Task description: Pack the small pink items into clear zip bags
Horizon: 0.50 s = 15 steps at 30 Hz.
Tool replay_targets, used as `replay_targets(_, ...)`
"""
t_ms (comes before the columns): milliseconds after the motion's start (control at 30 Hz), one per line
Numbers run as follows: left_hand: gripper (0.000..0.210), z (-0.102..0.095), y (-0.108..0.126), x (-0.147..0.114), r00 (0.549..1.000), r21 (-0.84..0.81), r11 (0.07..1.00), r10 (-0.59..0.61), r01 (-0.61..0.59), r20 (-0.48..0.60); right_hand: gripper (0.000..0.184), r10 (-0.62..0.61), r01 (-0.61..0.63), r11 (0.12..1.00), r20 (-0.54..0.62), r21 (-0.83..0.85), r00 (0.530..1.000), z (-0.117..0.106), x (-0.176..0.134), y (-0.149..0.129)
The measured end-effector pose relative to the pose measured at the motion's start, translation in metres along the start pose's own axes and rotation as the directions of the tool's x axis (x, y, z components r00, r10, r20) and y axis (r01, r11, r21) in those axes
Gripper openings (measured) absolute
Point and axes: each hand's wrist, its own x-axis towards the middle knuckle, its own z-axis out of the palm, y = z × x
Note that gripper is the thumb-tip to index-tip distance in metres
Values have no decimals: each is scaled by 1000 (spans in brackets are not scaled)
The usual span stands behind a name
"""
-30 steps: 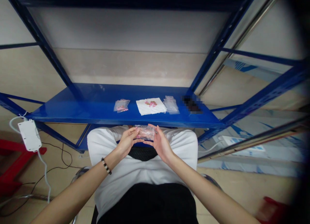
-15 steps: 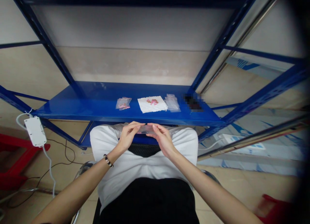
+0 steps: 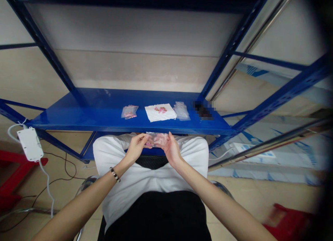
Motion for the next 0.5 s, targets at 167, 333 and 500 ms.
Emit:
replay_targets(167, 38, 3, 2, -4, 1000, 13, 1000, -1, 0, 23, 55, 43, -43, 999, -3, 29, 999, 4, -3, 8)
replay_targets(333, 36, 3, 3, -9, 999, -25, 998, -51, 51, -13, 49, 28, -28, 1000, -60, -2, 998, 8, -9, 13)
replay_targets(500, 33, 1, 4, -10, 992, -50, 995, -90, 85, -84, 54, -12, 7, 998, -87, -68, 996, 12, -14, 13)
